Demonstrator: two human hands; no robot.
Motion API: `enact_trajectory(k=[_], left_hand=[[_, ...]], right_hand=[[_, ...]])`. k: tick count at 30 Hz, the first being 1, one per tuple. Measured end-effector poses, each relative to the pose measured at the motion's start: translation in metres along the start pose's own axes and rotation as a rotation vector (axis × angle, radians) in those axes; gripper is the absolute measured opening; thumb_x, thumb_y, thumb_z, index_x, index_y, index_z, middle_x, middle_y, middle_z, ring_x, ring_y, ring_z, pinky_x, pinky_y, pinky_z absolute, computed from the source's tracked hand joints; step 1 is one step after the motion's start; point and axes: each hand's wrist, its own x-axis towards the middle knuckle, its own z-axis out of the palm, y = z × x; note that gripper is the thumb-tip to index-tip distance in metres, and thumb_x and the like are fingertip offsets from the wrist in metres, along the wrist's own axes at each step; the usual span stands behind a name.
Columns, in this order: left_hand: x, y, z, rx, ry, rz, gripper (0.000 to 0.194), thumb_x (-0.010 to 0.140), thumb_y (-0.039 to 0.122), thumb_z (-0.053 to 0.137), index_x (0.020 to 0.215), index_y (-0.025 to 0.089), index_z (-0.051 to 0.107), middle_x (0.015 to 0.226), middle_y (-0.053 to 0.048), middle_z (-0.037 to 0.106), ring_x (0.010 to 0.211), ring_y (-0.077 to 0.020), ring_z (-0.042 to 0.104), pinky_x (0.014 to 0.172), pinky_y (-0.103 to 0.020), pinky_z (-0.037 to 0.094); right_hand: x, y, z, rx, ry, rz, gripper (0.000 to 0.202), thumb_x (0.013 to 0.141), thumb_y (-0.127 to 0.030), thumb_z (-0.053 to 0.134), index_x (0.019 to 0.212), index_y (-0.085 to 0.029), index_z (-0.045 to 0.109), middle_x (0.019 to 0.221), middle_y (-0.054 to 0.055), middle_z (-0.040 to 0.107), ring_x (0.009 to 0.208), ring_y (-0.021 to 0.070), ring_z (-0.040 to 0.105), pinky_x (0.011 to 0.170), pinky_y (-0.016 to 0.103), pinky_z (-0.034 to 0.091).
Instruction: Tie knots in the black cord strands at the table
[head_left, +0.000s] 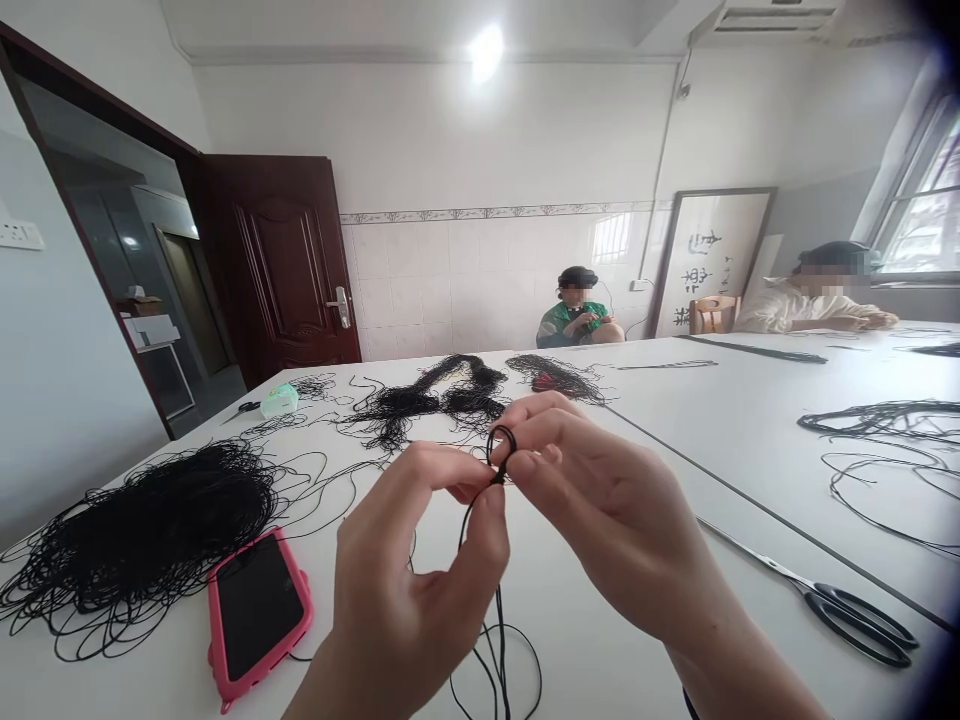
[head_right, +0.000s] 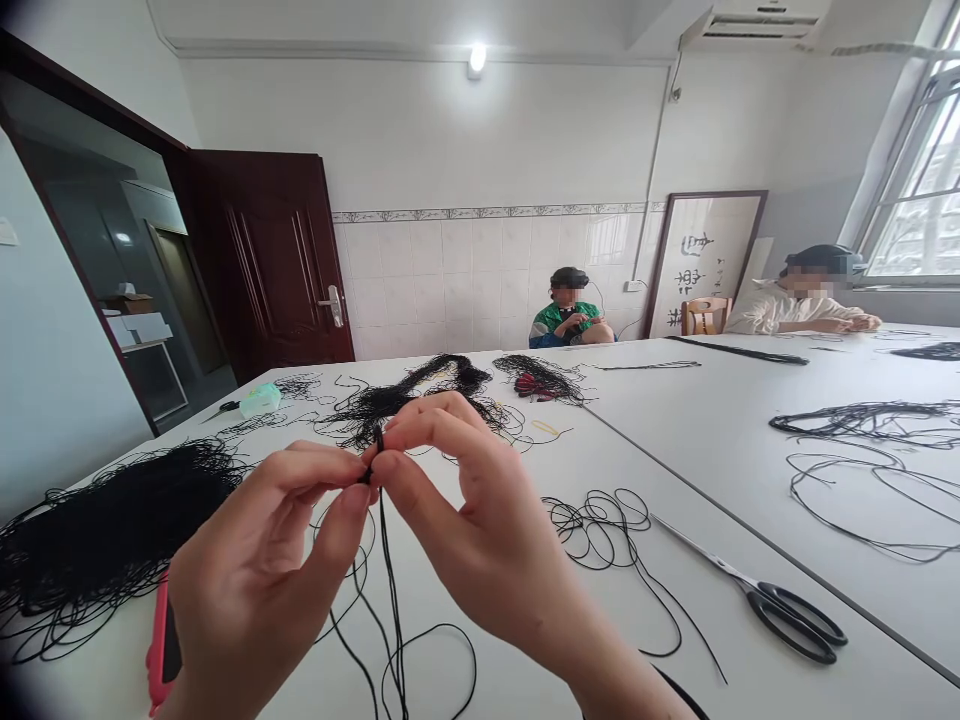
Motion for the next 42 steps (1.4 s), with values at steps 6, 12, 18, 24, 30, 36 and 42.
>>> enact_trajectory(k=[6, 12, 18, 24, 30, 36, 42], left_hand=[[0.003, -0.013, -0.009, 0.271, -0.141, 0.506, 0.027, 0.073, -0.007, 0.057, 0.091, 0.014, 0.057, 0.084, -0.003, 0.061, 0.080, -0.0097, 0.059, 0.070, -0.021, 0.053], [0.007, -0.015, -0.008, 0.405, -0.125, 0.586, 0.021, 0.074, -0.006, 0.060, 0.087, 0.010, 0.056, 0.082, -0.004, 0.061, 0.078, -0.0080, 0.059, 0.070, -0.018, 0.052], [0.006, -0.015, -0.011, 0.551, -0.094, 0.688, 0.018, 0.074, -0.001, 0.063, 0.087, 0.011, 0.059, 0.086, -0.007, 0.061, 0.078, -0.0116, 0.060, 0.067, -0.022, 0.052], [0.008, -0.019, -0.011, 0.634, -0.053, 0.796, 0.016, 0.073, -0.001, 0.065, 0.083, 0.010, 0.058, 0.084, -0.008, 0.060, 0.076, -0.0129, 0.058, 0.062, -0.023, 0.050], [0.006, -0.016, -0.006, 0.385, -0.076, 0.502, 0.018, 0.076, 0.000, 0.058, 0.081, 0.018, 0.053, 0.080, -0.002, 0.057, 0.073, -0.0101, 0.057, 0.064, -0.021, 0.049], [0.006, -0.001, -0.008, 0.052, -0.132, -0.326, 0.015, 0.082, 0.026, 0.051, 0.067, 0.022, 0.050, 0.067, 0.003, 0.048, 0.063, -0.0090, 0.046, 0.056, -0.019, 0.042], [0.006, 0.011, -0.009, 0.126, -0.064, -0.377, 0.011, 0.074, 0.032, 0.061, 0.065, 0.026, 0.062, 0.077, 0.004, 0.052, 0.069, -0.0084, 0.046, 0.061, -0.017, 0.040]], right_hand=[[0.002, 0.001, 0.002, 0.050, 0.028, 0.030, 0.011, 0.087, -0.026, 0.053, 0.077, -0.021, 0.055, 0.084, 0.000, 0.051, 0.080, 0.0111, 0.049, 0.068, 0.024, 0.042], [0.000, 0.001, 0.003, 0.050, 0.020, 0.042, 0.012, 0.087, -0.026, 0.052, 0.076, -0.021, 0.055, 0.082, -0.001, 0.051, 0.078, 0.0096, 0.048, 0.065, 0.022, 0.040], [0.001, 0.001, 0.004, 0.059, 0.032, 0.064, 0.013, 0.086, -0.027, 0.052, 0.074, -0.021, 0.055, 0.081, -0.002, 0.051, 0.076, 0.0092, 0.048, 0.065, 0.022, 0.040], [0.002, 0.000, 0.004, 0.086, 0.056, 0.110, 0.018, 0.084, -0.028, 0.053, 0.068, -0.020, 0.052, 0.080, -0.002, 0.051, 0.075, 0.0100, 0.049, 0.064, 0.024, 0.038], [0.000, -0.001, 0.005, 0.178, 0.007, 0.151, 0.019, 0.088, -0.031, 0.050, 0.073, -0.019, 0.052, 0.080, -0.001, 0.052, 0.074, 0.0099, 0.049, 0.065, 0.024, 0.041], [-0.003, 0.001, 0.008, 0.136, 0.020, -0.009, 0.013, 0.092, -0.028, 0.046, 0.082, -0.020, 0.052, 0.083, 0.000, 0.050, 0.077, 0.0099, 0.047, 0.065, 0.023, 0.041], [-0.005, 0.001, 0.011, -0.067, 0.113, -0.199, 0.012, 0.091, -0.015, 0.045, 0.082, -0.021, 0.051, 0.085, -0.002, 0.050, 0.079, 0.0076, 0.047, 0.068, 0.020, 0.042]])
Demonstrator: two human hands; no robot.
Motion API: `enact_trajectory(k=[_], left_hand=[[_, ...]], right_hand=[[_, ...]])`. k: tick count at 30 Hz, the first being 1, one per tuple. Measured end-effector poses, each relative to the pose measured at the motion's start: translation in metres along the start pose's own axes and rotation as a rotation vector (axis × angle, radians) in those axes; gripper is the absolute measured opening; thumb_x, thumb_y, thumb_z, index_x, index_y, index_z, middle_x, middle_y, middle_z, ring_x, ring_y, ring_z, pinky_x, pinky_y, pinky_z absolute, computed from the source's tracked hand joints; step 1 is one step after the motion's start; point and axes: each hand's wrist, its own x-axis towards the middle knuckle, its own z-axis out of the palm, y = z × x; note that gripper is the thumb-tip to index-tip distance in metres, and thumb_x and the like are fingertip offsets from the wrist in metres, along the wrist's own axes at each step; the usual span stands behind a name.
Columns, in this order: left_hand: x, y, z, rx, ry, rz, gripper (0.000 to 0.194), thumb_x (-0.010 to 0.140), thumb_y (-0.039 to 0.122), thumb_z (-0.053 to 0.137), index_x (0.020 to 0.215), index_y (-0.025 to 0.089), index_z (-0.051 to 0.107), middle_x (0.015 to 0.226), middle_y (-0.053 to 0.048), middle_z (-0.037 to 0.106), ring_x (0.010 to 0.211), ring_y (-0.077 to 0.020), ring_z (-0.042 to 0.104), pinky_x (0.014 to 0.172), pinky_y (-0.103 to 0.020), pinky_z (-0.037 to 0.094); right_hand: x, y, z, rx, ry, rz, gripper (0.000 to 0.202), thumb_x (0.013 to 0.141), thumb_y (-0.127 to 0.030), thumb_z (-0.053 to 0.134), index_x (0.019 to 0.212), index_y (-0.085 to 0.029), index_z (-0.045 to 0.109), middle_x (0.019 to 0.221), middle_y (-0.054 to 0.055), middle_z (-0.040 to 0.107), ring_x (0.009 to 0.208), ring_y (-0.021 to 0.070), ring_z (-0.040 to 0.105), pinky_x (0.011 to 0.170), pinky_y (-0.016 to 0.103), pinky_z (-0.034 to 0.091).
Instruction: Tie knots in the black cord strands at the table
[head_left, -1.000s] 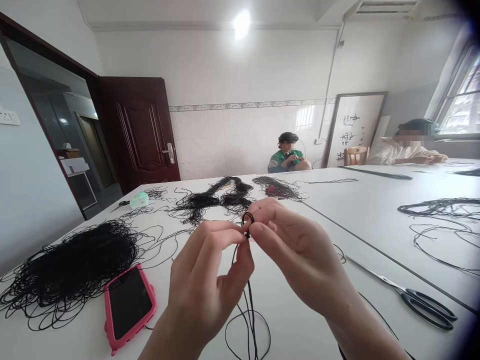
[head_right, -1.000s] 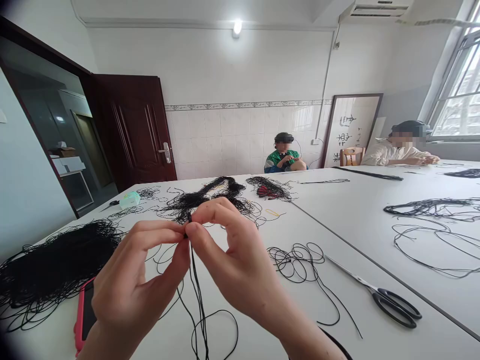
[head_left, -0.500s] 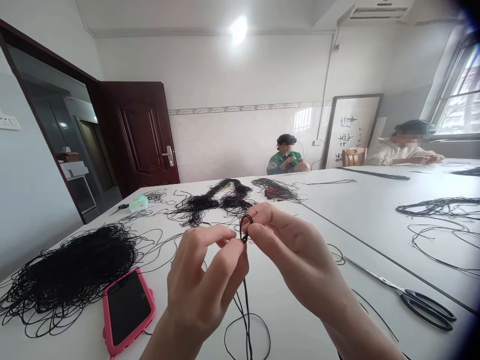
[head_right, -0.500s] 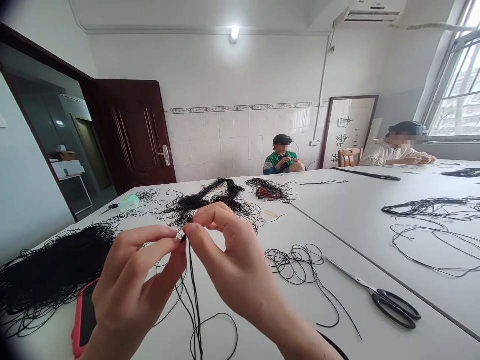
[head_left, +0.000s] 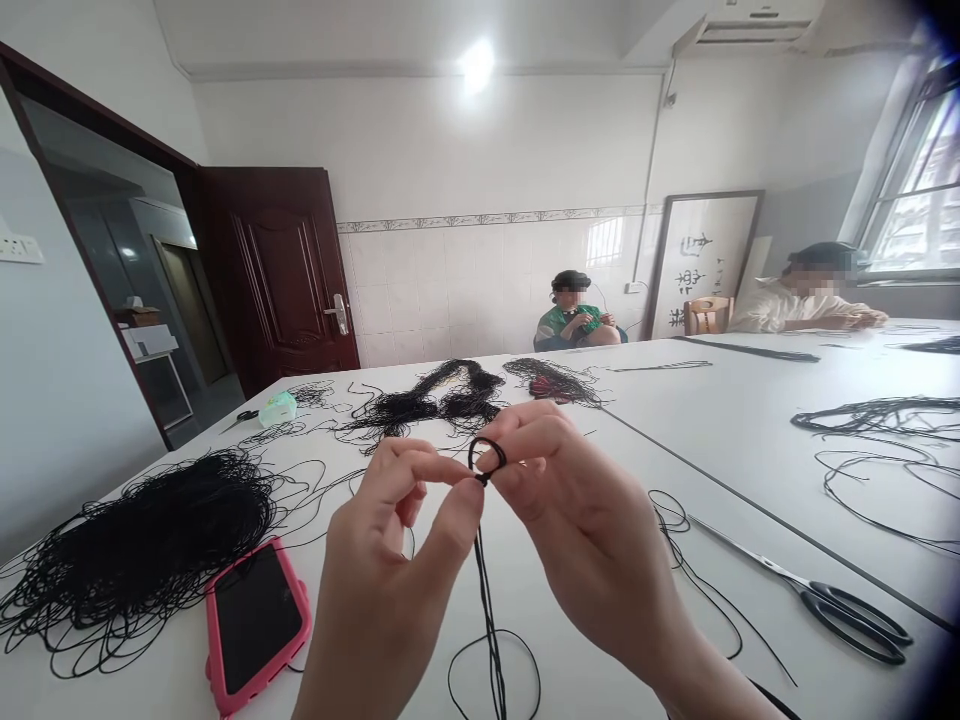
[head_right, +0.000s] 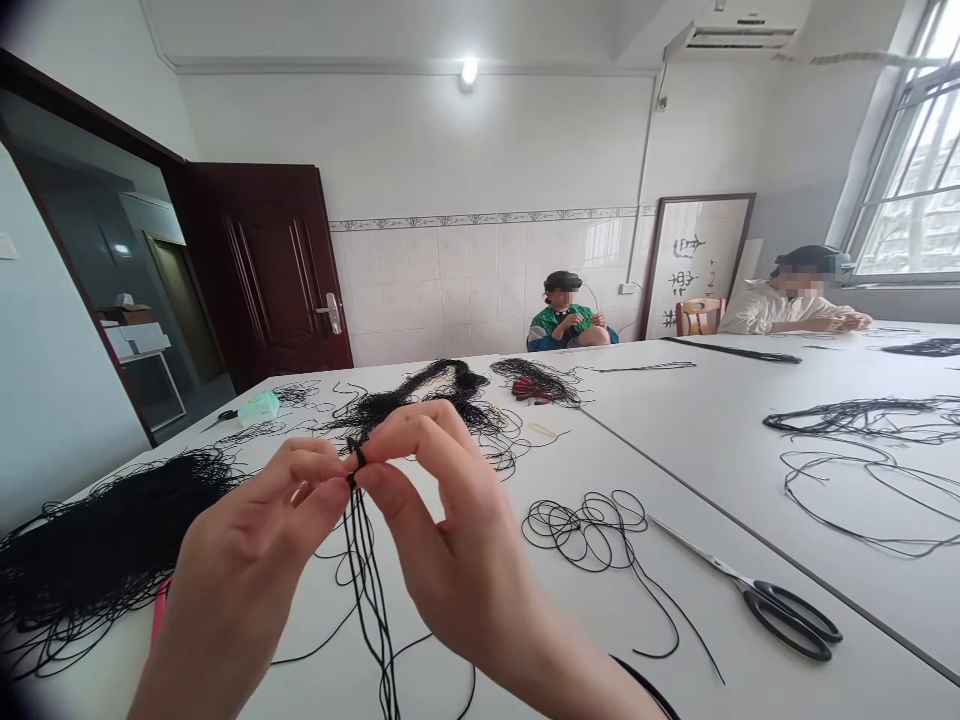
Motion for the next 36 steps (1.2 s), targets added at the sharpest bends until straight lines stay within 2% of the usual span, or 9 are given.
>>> enact_trajectory(k=[4, 7, 11, 13, 15, 20, 26, 31, 36], left_hand=[[0.002, -0.001, -0.004, -0.091, -0.124, -0.111, 0.016, 0.073, 0.036, 0.065, 0.064, 0.023, 0.063, 0.075, 0.002, 0.052, 0.066, -0.0088, 0.047, 0.054, -0.017, 0.041], [0.006, -0.003, -0.007, -0.070, -0.095, -0.063, 0.014, 0.074, 0.032, 0.063, 0.063, 0.023, 0.063, 0.073, 0.002, 0.053, 0.062, -0.0079, 0.049, 0.052, -0.016, 0.042], [0.007, -0.007, -0.009, 0.273, 0.031, 0.288, 0.012, 0.076, 0.026, 0.061, 0.065, 0.025, 0.064, 0.069, 0.003, 0.054, 0.056, -0.0061, 0.050, 0.045, -0.015, 0.040], [0.006, -0.011, -0.008, 0.469, 0.147, 0.460, 0.007, 0.078, 0.025, 0.062, 0.072, 0.025, 0.065, 0.075, 0.002, 0.055, 0.063, -0.0074, 0.052, 0.047, -0.016, 0.040], [0.003, -0.014, -0.007, 0.595, 0.241, 0.624, 0.004, 0.079, 0.021, 0.062, 0.078, 0.022, 0.066, 0.080, -0.001, 0.054, 0.074, -0.0103, 0.052, 0.056, -0.018, 0.043], [0.000, -0.016, -0.004, 0.721, 0.206, 0.858, 0.008, 0.079, 0.009, 0.063, 0.085, 0.011, 0.067, 0.081, -0.005, 0.053, 0.074, -0.0127, 0.043, 0.065, -0.025, 0.039], [0.002, -0.016, -0.002, 0.665, 0.170, 0.874, 0.008, 0.077, 0.007, 0.065, 0.083, 0.011, 0.066, 0.079, -0.005, 0.052, 0.074, -0.0130, 0.042, 0.066, -0.025, 0.038], [0.004, -0.018, -0.001, 0.652, 0.166, 0.839, 0.007, 0.077, 0.007, 0.063, 0.077, 0.014, 0.062, 0.077, -0.002, 0.050, 0.074, -0.0124, 0.044, 0.067, -0.025, 0.039], [0.004, -0.018, -0.002, 0.644, 0.165, 0.776, 0.008, 0.078, 0.009, 0.061, 0.073, 0.015, 0.060, 0.078, -0.002, 0.049, 0.078, -0.0123, 0.047, 0.070, -0.024, 0.040]], right_hand=[[-0.001, 0.000, 0.001, 0.010, 0.014, -0.050, 0.012, 0.090, -0.013, 0.046, 0.080, -0.020, 0.050, 0.087, 0.000, 0.051, 0.086, 0.0093, 0.047, 0.069, 0.021, 0.043], [-0.001, 0.002, 0.002, -0.013, 0.018, -0.042, 0.012, 0.090, -0.015, 0.047, 0.079, -0.019, 0.051, 0.085, 0.001, 0.052, 0.084, 0.0109, 0.048, 0.066, 0.022, 0.044], [-0.001, 0.003, 0.001, -0.245, 0.140, -0.074, 0.011, 0.085, -0.015, 0.054, 0.086, -0.020, 0.045, 0.088, 0.003, 0.050, 0.087, 0.0144, 0.050, 0.067, 0.026, 0.046], [-0.001, 0.002, -0.004, -0.438, 0.168, -0.224, 0.018, 0.082, -0.011, 0.058, 0.089, -0.020, 0.044, 0.092, 0.005, 0.048, 0.092, 0.0170, 0.050, 0.073, 0.031, 0.046], [0.000, 0.000, -0.009, -0.615, 0.097, -0.377, 0.017, 0.082, -0.007, 0.059, 0.088, -0.019, 0.048, 0.092, 0.006, 0.047, 0.092, 0.0183, 0.050, 0.077, 0.035, 0.045], [0.000, -0.004, -0.016, -0.755, -0.012, -0.470, 0.015, 0.079, -0.001, 0.059, 0.085, -0.015, 0.059, 0.090, 0.008, 0.056, 0.089, 0.0199, 0.051, 0.084, 0.045, 0.040], [0.001, -0.003, -0.014, -0.812, -0.060, -0.486, 0.006, 0.081, -0.005, 0.060, 0.079, -0.011, 0.061, 0.082, 0.009, 0.060, 0.081, 0.0192, 0.052, 0.082, 0.045, 0.040], [0.004, 0.002, -0.014, -0.821, -0.063, -0.481, 0.010, 0.083, -0.010, 0.057, 0.074, -0.013, 0.059, 0.081, 0.007, 0.058, 0.077, 0.0175, 0.052, 0.081, 0.044, 0.040], [0.006, 0.008, -0.012, -0.743, -0.020, -0.401, 0.009, 0.083, -0.009, 0.051, 0.077, -0.014, 0.054, 0.081, 0.007, 0.056, 0.076, 0.0160, 0.051, 0.079, 0.039, 0.042]])
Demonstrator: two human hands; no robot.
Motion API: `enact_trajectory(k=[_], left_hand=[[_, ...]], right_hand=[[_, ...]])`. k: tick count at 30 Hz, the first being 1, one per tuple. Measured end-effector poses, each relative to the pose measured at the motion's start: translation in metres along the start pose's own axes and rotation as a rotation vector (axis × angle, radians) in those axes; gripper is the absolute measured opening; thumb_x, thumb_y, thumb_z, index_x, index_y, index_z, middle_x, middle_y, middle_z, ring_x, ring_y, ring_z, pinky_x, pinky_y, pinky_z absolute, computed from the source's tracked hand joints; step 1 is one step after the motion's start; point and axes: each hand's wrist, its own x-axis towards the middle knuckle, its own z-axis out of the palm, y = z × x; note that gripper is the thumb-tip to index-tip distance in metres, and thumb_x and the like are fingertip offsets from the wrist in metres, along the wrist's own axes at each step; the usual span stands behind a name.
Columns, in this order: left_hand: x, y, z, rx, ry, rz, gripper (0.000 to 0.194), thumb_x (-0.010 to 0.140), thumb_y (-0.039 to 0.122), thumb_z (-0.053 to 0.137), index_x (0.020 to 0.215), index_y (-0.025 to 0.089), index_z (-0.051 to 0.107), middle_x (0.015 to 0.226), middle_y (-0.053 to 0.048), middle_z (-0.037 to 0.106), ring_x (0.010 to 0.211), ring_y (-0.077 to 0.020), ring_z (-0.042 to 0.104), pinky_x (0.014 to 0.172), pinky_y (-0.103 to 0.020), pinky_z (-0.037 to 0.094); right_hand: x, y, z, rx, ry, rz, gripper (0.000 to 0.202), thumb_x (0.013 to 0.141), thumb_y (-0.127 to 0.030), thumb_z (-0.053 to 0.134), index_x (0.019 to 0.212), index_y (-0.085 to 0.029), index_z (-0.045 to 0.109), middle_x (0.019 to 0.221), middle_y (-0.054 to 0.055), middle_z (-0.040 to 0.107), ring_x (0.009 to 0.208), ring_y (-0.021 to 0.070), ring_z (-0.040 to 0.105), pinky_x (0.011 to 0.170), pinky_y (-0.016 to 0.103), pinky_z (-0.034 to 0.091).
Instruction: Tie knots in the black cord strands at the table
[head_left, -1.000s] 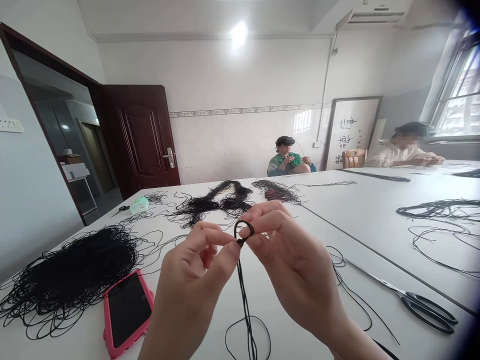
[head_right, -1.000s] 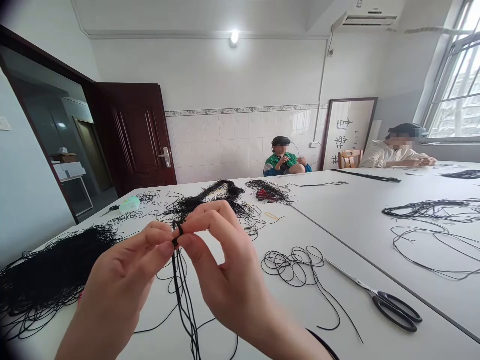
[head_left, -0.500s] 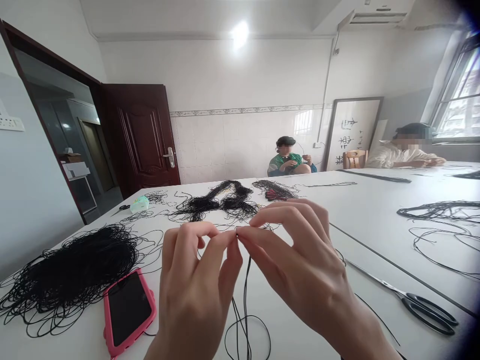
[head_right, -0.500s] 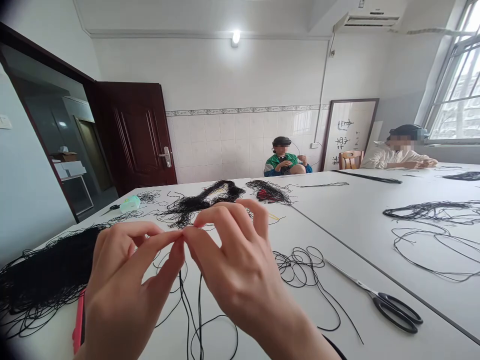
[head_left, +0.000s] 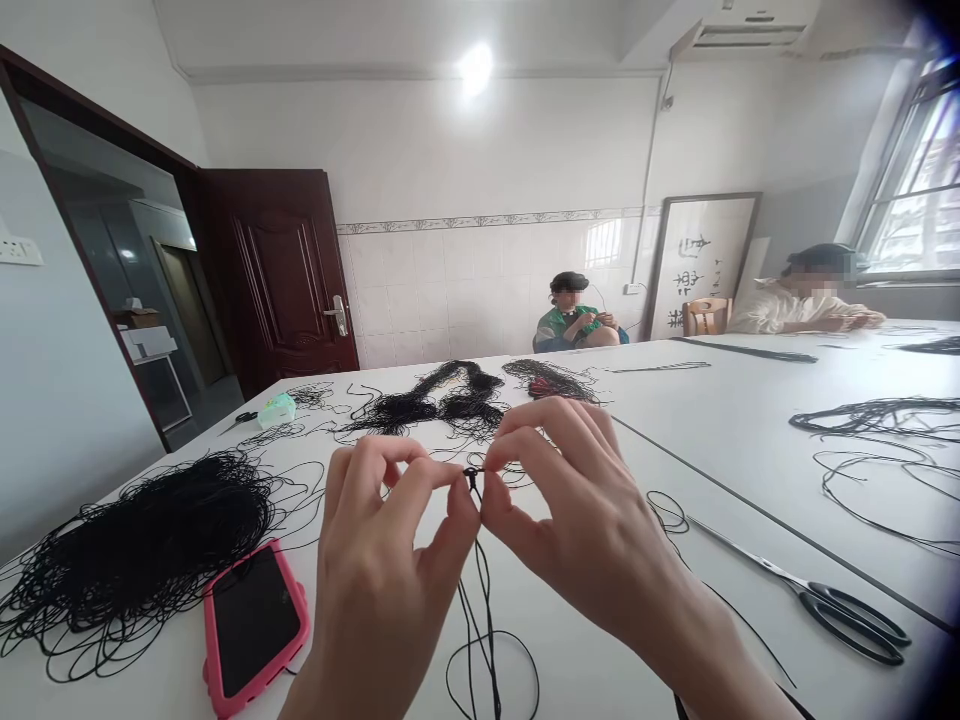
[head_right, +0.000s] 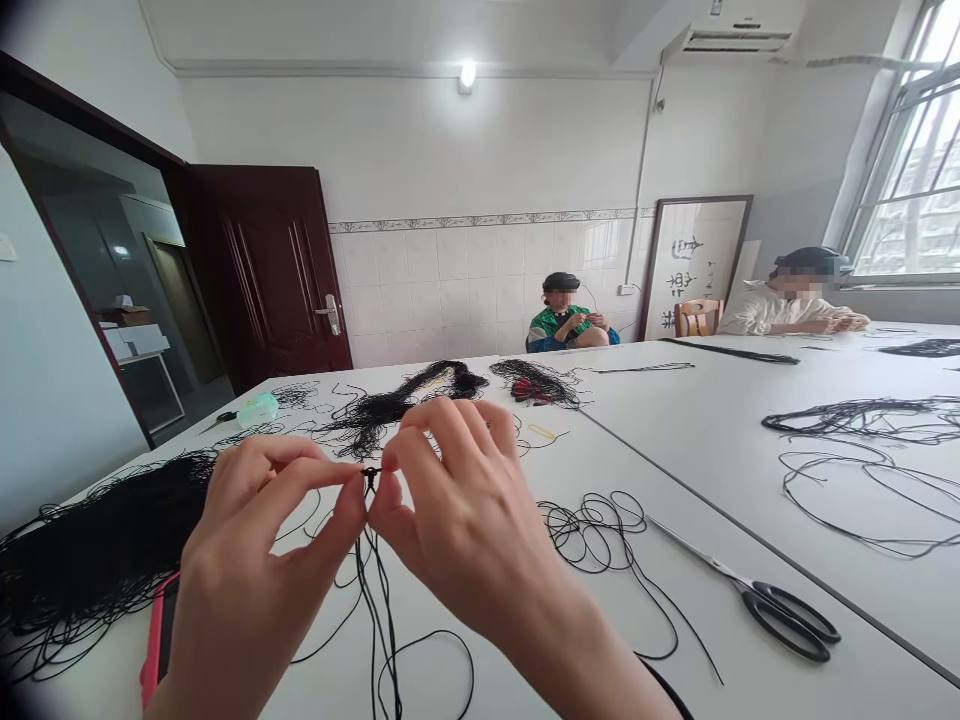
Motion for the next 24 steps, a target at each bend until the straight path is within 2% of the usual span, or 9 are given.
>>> enact_trajectory(k=[4, 7, 10, 15, 18, 20, 22, 24], left_hand=[[0.000, 0.000, 0.000, 0.008, -0.001, -0.002, 0.006, 0.078, 0.009, 0.061, 0.075, 0.015, 0.061, 0.078, -0.002, 0.050, 0.078, -0.0124, 0.047, 0.070, -0.025, 0.040], [0.001, 0.000, 0.001, 0.011, 0.006, 0.010, 0.005, 0.078, 0.009, 0.061, 0.076, 0.014, 0.063, 0.078, -0.002, 0.050, 0.077, -0.0127, 0.047, 0.071, -0.025, 0.040], [0.001, -0.002, 0.002, 0.012, -0.002, 0.017, 0.006, 0.077, 0.009, 0.061, 0.076, 0.014, 0.062, 0.078, -0.002, 0.049, 0.077, -0.0129, 0.047, 0.070, -0.025, 0.041], [0.000, -0.004, 0.002, -0.005, -0.029, -0.018, 0.007, 0.078, 0.009, 0.060, 0.076, 0.016, 0.060, 0.080, -0.002, 0.050, 0.078, -0.0128, 0.048, 0.069, -0.024, 0.041], [-0.001, 0.001, 0.001, -0.028, -0.038, -0.025, 0.008, 0.078, 0.010, 0.059, 0.076, 0.018, 0.060, 0.081, -0.001, 0.050, 0.079, -0.0135, 0.048, 0.068, -0.025, 0.042], [-0.001, 0.003, 0.001, -0.023, -0.067, -0.010, 0.009, 0.078, 0.009, 0.057, 0.076, 0.018, 0.060, 0.082, -0.002, 0.050, 0.079, -0.0140, 0.048, 0.068, -0.025, 0.042], [-0.002, 0.002, 0.002, 0.022, -0.113, 0.000, 0.009, 0.079, 0.010, 0.056, 0.078, 0.018, 0.059, 0.084, -0.003, 0.051, 0.078, -0.0147, 0.046, 0.066, -0.026, 0.042], [-0.003, -0.007, 0.006, 0.102, -0.156, -0.008, 0.008, 0.079, 0.011, 0.055, 0.077, 0.018, 0.059, 0.085, -0.004, 0.053, 0.077, -0.0157, 0.045, 0.065, -0.027, 0.042]], right_hand=[[0.000, 0.002, 0.001, 0.081, -0.058, 0.007, 0.008, 0.086, -0.012, 0.051, 0.092, -0.016, 0.055, 0.089, 0.007, 0.057, 0.082, 0.0164, 0.051, 0.080, 0.037, 0.041], [0.000, 0.002, 0.001, 0.119, -0.082, -0.008, 0.008, 0.086, -0.010, 0.052, 0.086, -0.016, 0.057, 0.086, 0.005, 0.058, 0.078, 0.0144, 0.049, 0.080, 0.036, 0.039], [0.000, 0.002, 0.003, 0.226, -0.092, 0.070, 0.010, 0.085, -0.008, 0.050, 0.080, -0.016, 0.052, 0.082, 0.003, 0.056, 0.077, 0.0132, 0.049, 0.075, 0.033, 0.041], [0.003, 0.006, 0.003, 0.683, -0.115, 0.346, 0.012, 0.077, -0.008, 0.044, 0.074, -0.019, 0.045, 0.080, 0.001, 0.053, 0.073, 0.0112, 0.050, 0.063, 0.025, 0.042], [0.005, 0.009, 0.003, 0.930, -0.267, 0.444, 0.009, 0.073, -0.012, 0.041, 0.069, -0.019, 0.045, 0.084, 0.004, 0.052, 0.077, 0.0139, 0.049, 0.065, 0.027, 0.043], [0.006, 0.010, 0.005, 1.120, -0.348, 0.476, 0.007, 0.070, -0.018, 0.041, 0.063, -0.018, 0.040, 0.086, 0.006, 0.049, 0.079, 0.0161, 0.047, 0.068, 0.032, 0.045], [0.007, 0.012, 0.007, 1.345, -0.315, 0.496, 0.018, 0.069, -0.024, 0.041, 0.057, -0.019, 0.029, 0.082, 0.007, 0.047, 0.080, 0.0191, 0.048, 0.073, 0.038, 0.046], [0.006, 0.020, 0.003, 1.500, -0.182, 0.544, 0.026, 0.068, -0.029, 0.042, 0.055, -0.019, 0.022, 0.078, 0.008, 0.047, 0.086, 0.0234, 0.051, 0.078, 0.044, 0.047]])
